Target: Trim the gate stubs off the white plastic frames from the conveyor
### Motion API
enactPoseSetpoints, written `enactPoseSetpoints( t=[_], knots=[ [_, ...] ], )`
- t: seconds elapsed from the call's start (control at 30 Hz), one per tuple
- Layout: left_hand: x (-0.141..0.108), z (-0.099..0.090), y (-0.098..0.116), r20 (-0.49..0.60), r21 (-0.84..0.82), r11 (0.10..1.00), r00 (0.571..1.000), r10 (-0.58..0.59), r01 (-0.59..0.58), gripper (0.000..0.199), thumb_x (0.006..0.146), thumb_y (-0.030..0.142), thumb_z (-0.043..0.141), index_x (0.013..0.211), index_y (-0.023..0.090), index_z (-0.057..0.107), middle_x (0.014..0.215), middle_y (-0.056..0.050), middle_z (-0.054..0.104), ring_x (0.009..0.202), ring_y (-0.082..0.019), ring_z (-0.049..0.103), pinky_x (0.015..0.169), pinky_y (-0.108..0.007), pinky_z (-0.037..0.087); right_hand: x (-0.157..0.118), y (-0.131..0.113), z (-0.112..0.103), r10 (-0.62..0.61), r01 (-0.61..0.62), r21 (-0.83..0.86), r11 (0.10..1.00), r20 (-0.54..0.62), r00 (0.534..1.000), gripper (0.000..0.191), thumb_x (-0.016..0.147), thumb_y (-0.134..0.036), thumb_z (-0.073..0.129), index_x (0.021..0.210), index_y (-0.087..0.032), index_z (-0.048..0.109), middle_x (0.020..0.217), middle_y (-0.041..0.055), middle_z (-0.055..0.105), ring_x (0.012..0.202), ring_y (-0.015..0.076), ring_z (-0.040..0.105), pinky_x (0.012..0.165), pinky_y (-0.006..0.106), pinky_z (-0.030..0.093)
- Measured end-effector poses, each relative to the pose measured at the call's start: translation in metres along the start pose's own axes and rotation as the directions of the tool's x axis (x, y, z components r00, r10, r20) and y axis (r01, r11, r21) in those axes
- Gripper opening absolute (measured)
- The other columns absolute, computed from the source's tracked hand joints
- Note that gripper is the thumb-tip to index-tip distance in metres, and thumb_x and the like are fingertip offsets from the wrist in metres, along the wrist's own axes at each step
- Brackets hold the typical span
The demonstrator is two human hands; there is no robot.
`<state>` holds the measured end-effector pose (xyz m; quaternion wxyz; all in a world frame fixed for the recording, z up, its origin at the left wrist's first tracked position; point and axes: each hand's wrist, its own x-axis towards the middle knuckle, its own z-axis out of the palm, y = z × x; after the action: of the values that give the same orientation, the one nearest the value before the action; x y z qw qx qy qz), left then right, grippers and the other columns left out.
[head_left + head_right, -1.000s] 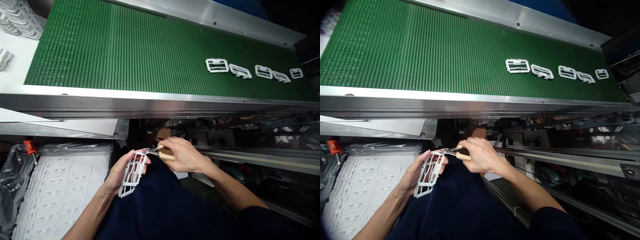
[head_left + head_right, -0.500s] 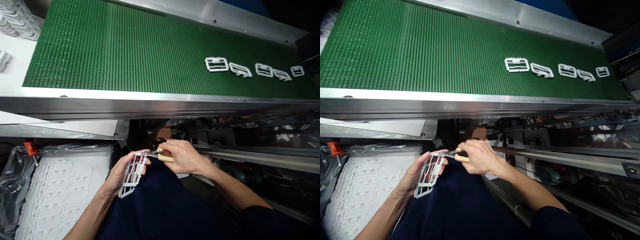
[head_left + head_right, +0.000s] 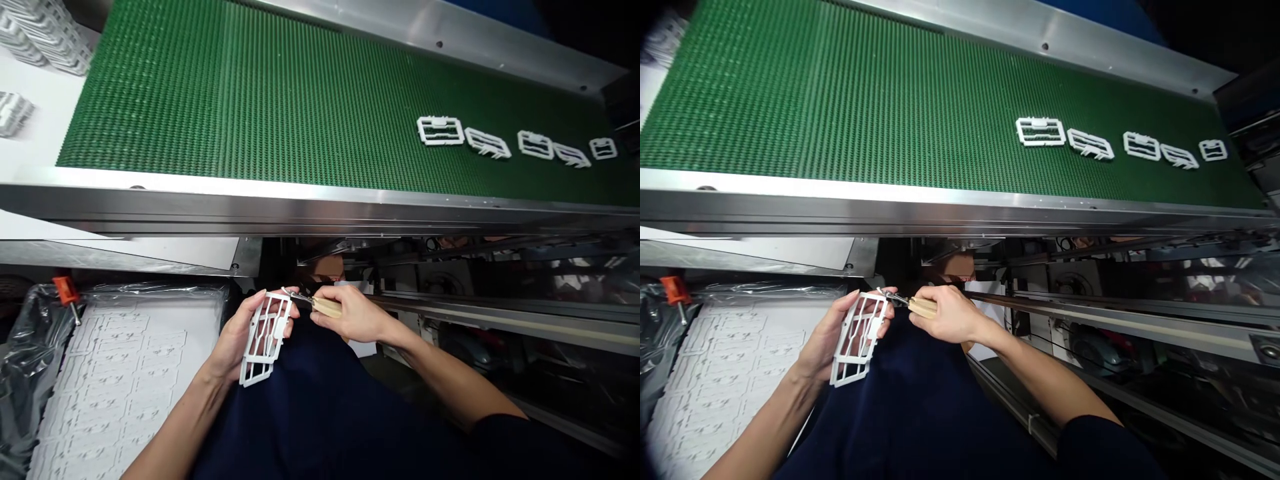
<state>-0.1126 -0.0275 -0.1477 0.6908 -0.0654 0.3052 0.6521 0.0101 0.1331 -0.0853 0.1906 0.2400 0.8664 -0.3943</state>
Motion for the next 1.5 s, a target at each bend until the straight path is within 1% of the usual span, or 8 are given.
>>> enactPoseSetpoints(
  t=[0.37,0.6,0.8,0.97,1.2,1.33,1.43,1.5],
  knots=[
    [0.0,-0.003,0.001,-0.052,-0.063,0.998,0.998,-0.022,0.019,0.04,0.09,0.037,0.04,0.114,0.012,0.06,0.086,-0.008,0.064,0.064,-0.016,0.06,0.047,-0.021,0.05,0.007,0.005,0.002,0.121,-0.098,0.18,0.979,-0.123,0.985,0.022,0.077,-0.038,0.057,0.085,-0.017,0.054,0.075,-0.0004,0.057,0.064,0.0123,0.05,0.058,0.024,0.038],
    [0.009,0.008,-0.005,-0.192,-0.097,0.98,0.969,0.154,-0.175,0.037,0.09,0.036,0.042,0.111,0.012,0.06,0.088,-0.008,0.067,0.071,-0.017,0.063,0.058,-0.024,0.055,0.01,-0.012,0.054,0.197,-0.026,0.609,0.793,-0.216,0.956,0.028,0.075,-0.041,0.061,0.085,-0.02,0.047,0.076,-0.0014,0.056,0.065,0.0112,0.053,0.06,0.024,0.044],
    [0.014,0.015,-0.01,-0.313,-0.095,0.951,0.916,0.251,-0.293,0.036,0.087,0.039,0.044,0.106,0.013,0.061,0.085,-0.006,0.067,0.077,-0.02,0.064,0.064,-0.026,0.055,0.016,-0.033,0.075,0.196,0.135,0.671,0.729,-0.393,0.898,0.015,0.078,-0.029,0.058,0.078,-0.019,0.045,0.068,-0.004,0.049,0.06,0.0091,0.048,0.059,0.022,0.043],
    [0.013,0.016,-0.012,-0.382,-0.032,0.933,0.867,0.32,-0.359,0.036,0.085,0.041,0.048,0.101,0.012,0.063,0.079,-0.005,0.067,0.075,-0.019,0.065,0.068,-0.026,0.054,0.015,-0.03,0.067,0.076,0.197,0.737,0.646,-0.319,0.945,0.018,0.074,-0.022,0.06,0.083,-0.019,0.045,0.073,-0.0038,0.049,0.061,0.008,0.046,0.06,0.021,0.042],
    [0.012,0.014,-0.01,-0.379,-0.06,0.946,0.884,0.274,-0.319,0.036,0.085,0.043,0.047,0.102,0.016,0.062,0.084,-0.003,0.066,0.073,-0.019,0.064,0.065,-0.029,0.054,0.011,-0.025,0.067,0.008,0.177,0.818,0.548,-0.216,0.976,0.028,0.069,-0.018,0.064,0.088,-0.02,0.044,0.079,-0.0019,0.05,0.065,0.009,0.05,0.065,0.023,0.047],
    [0.008,0.009,-0.014,-0.369,0.199,0.92,0.844,0.389,-0.337,0.037,0.079,0.044,0.058,0.106,0.019,0.06,0.085,-0.002,0.064,0.071,-0.016,0.061,0.062,-0.024,0.05,0.013,-0.025,0.069,0.086,0.179,0.758,0.627,-0.295,0.951,0.023,0.071,-0.021,0.062,0.086,-0.02,0.045,0.083,0.0,0.054,0.068,0.0102,0.053,0.065,0.024,0.048],
    [0.003,0.007,-0.021,-0.342,0.475,0.842,0.827,0.446,-0.258,0.029,0.072,0.035,0.07,0.096,0.019,0.061,0.079,0.0,0.063,0.069,-0.013,0.057,0.063,-0.021,0.046,0.013,-0.026,0.07,0.144,0.179,0.649,0.739,-0.412,0.9,0.02,0.074,-0.022,0.061,0.087,-0.02,0.045,0.082,-0.0001,0.056,0.067,0.0102,0.054,0.065,0.023,0.048],
    [0.001,0.008,-0.024,-0.321,0.548,0.798,0.818,0.477,-0.251,0.021,0.075,0.034,0.068,0.087,0.019,0.061,0.076,0.001,0.061,0.069,-0.012,0.055,0.066,-0.021,0.044,0.013,-0.028,0.071,0.141,0.17,0.557,0.813,-0.472,0.87,0.018,0.076,-0.022,0.059,0.088,-0.02,0.046,0.08,-0.0005,0.057,0.067,0.0108,0.055,0.066,0.024,0.048]
  ],
)
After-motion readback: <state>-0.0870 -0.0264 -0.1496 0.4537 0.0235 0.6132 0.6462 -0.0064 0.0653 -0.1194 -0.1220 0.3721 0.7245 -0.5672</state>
